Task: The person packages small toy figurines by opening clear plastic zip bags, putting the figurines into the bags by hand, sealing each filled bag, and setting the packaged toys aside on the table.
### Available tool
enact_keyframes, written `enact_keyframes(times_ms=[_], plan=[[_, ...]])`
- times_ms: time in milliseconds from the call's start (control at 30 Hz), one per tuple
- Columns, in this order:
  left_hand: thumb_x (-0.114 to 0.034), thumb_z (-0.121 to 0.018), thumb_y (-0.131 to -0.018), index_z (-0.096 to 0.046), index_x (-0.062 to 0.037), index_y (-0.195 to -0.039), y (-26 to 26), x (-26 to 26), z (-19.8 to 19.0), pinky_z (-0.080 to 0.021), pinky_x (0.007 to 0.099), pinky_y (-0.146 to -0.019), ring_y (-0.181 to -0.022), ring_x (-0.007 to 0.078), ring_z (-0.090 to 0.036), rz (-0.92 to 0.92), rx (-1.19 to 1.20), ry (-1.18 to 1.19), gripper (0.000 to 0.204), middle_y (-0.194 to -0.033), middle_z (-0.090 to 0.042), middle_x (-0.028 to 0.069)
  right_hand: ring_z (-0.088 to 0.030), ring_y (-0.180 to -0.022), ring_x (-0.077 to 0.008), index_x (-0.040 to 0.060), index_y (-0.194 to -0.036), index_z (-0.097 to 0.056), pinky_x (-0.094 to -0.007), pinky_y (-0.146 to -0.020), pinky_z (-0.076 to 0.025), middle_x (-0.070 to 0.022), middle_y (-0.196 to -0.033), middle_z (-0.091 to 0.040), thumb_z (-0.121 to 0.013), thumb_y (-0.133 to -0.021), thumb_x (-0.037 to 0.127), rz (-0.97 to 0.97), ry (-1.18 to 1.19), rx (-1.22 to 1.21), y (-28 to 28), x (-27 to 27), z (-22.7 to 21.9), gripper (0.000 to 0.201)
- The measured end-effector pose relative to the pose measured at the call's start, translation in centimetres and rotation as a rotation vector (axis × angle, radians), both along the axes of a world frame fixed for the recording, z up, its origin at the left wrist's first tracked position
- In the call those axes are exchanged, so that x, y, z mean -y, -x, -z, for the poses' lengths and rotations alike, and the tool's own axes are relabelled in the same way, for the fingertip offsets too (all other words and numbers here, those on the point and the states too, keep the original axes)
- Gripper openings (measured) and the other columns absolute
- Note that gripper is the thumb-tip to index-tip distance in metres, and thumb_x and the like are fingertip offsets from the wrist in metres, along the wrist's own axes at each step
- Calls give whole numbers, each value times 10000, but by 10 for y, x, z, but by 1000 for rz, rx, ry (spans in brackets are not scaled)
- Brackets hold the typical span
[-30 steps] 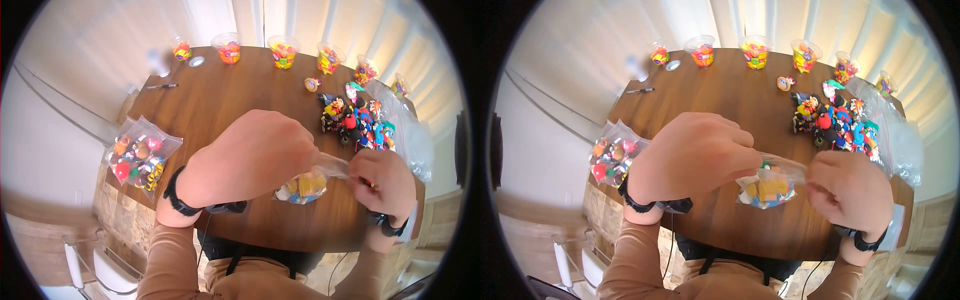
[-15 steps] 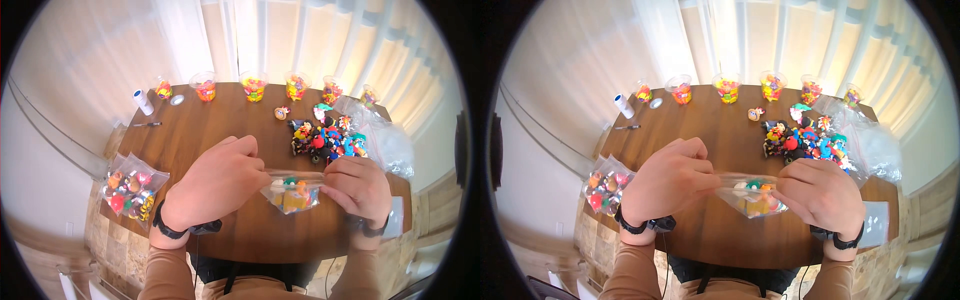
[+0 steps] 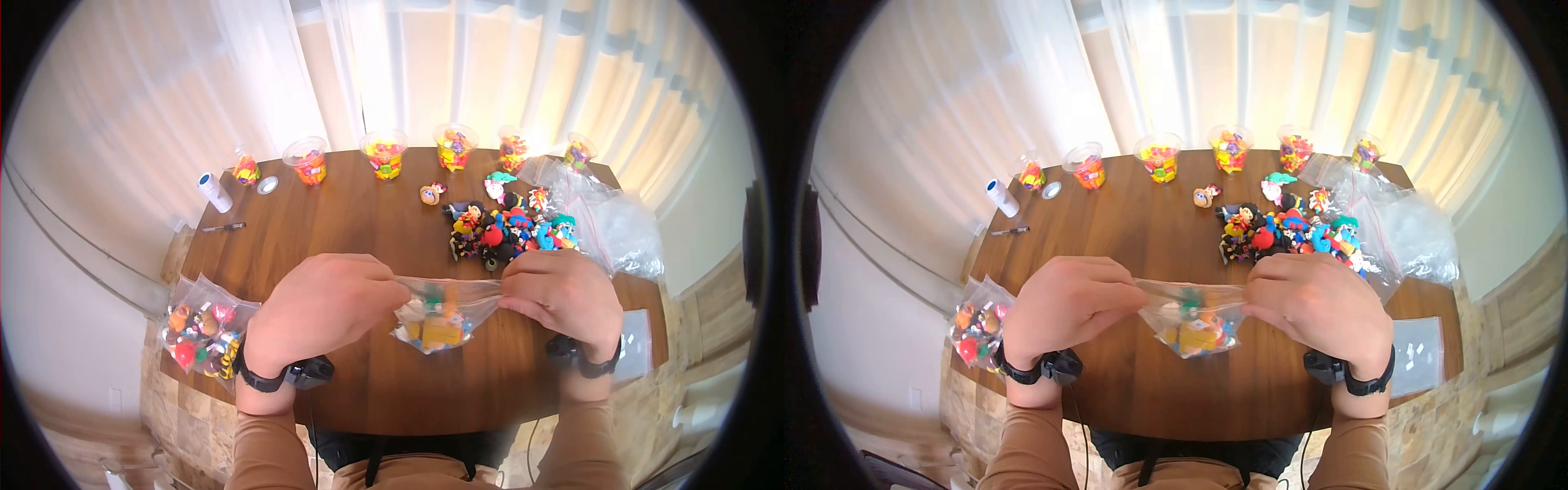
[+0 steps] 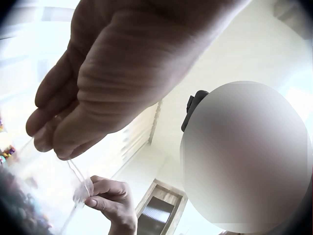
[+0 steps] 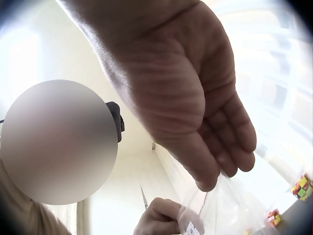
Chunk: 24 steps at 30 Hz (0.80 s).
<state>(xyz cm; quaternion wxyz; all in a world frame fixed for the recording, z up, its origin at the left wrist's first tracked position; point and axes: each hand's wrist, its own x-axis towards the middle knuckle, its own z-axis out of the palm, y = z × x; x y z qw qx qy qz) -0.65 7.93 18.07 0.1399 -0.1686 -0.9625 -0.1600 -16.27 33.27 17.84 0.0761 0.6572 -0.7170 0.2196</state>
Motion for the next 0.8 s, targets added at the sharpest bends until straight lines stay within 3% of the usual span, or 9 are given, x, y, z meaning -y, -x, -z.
enact_keyframes(times_ms=[67,167,500,800], plan=[[-93,-658,-774,-601,-88,-795,-1,-1,1,-501,400,-647,-768,284,-604,22,-57,-11,62,-745,-571,68,-616,-754,-281,60,-803,-613,-405,-623,-492,-72,-808,-597,-729,-800,141,3,-3,11,1,1,2,142],[-97,-723,-774,-677,-77,-831,0,-1,-1,-517,370,-621,-773,268,-641,2,-47,36,77,-826,-659,67,-608,-745,-287,56,-785,-594,-412,-620,-488,-76,-790,-576,-731,-797,144,21,-21,0,1,1,1,163],[-103,-724,-755,-657,-93,-792,-1,1,5,-528,356,-628,-814,242,-643,-32,-135,84,77,-812,-637,43,-595,-742,-278,66,-772,-588,-397,-618,-484,-64,-785,-566,-749,-754,156,42,-1,-82,-5,9,1,186],[-79,-669,-639,-620,-99,-749,-8,3,6,-532,293,-607,-840,160,-626,-118,-201,173,122,-766,-620,-4,-617,-692,-263,56,-773,-629,-359,-579,-489,-63,-782,-611,-780,-687,141,67,62,-145,-17,23,4,194]])
